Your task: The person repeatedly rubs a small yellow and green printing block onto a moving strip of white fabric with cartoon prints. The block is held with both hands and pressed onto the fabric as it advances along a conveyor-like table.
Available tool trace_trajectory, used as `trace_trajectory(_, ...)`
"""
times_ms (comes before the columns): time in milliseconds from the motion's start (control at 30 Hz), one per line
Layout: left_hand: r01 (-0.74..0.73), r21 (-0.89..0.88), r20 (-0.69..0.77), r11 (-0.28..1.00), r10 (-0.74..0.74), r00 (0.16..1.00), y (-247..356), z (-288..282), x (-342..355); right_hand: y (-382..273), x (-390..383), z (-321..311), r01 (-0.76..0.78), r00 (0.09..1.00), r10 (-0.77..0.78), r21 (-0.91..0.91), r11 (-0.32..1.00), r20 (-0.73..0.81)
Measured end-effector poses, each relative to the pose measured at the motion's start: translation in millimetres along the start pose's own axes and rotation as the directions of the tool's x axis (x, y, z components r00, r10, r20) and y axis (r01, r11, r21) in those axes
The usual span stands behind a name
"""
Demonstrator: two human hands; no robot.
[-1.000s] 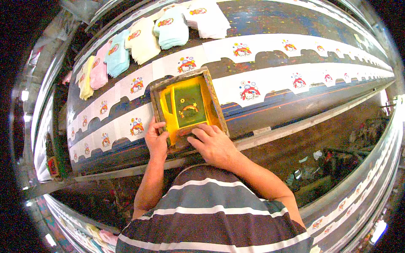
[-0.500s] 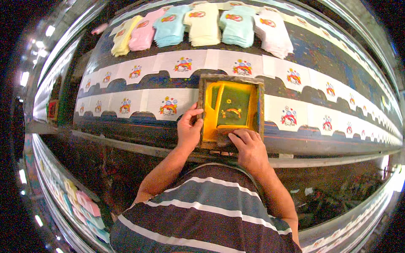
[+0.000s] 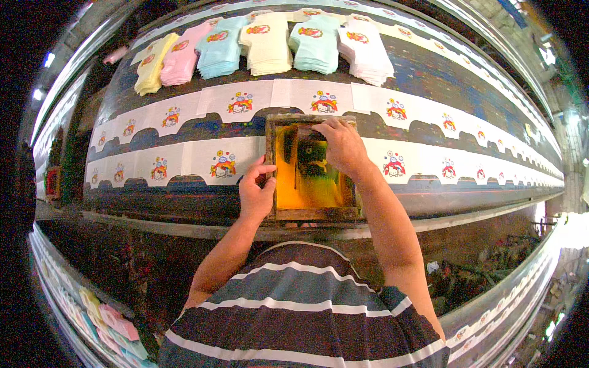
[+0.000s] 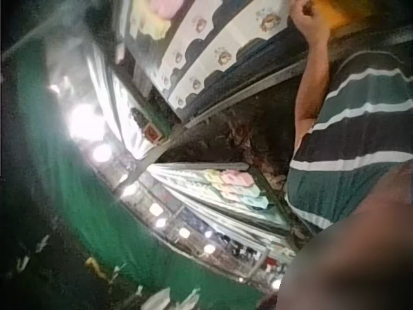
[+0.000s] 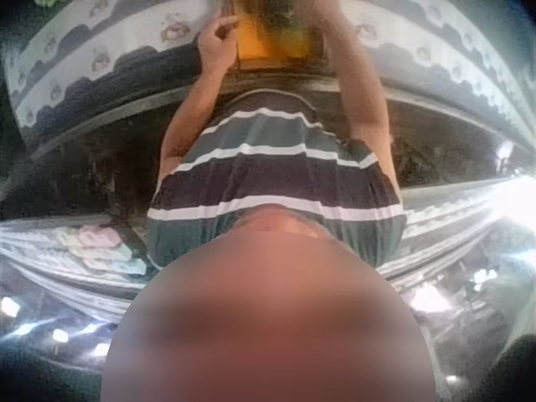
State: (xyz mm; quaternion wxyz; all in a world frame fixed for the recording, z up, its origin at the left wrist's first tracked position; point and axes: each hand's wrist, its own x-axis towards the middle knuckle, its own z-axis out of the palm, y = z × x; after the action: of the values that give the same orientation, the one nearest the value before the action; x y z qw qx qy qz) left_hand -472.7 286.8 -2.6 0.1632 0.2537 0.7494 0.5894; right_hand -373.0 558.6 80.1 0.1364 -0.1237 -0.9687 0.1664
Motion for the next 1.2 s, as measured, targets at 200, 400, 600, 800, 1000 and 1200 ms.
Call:
trace_trajectory(200,-0.005,0.034,0.006,0.999,0.004,1.0,1,-1,-1,-20,-41,6,0.087,0.996,-0.087,-0.044,0.995,0.015)
trace_trajectory(400,0.003,0.037,0.025,0.999,-0.003,1.0,3,-3,-1,-62,-103,-1,0.057,0.993,-0.057,0.011,0.998,0.099)
trace_trajectory(600,-0.035,0.025,0.015,0.999,0.035,0.999,2,-2,-3,-87,-133,-10,0.022,0.992,-0.034,0.095,0.995,0.119)
trace_trajectory(800,-0.085,0.225,0.034,0.971,0.079,0.996,5,3,-11,-84,-153,-19,-0.014,0.997,-0.011,0.309,0.951,0.08)
trace_trajectory(1000,-0.077,0.173,-0.061,0.982,0.089,0.994,20,12,-10,-52,-187,-25,-0.191,0.919,0.258,0.236,0.953,-0.297)
trace_trajectory(1200,-0.133,0.13,-0.058,0.983,0.141,0.988,44,78,-18,0,-233,-46,-0.3,0.843,0.467,0.486,0.821,-0.266)
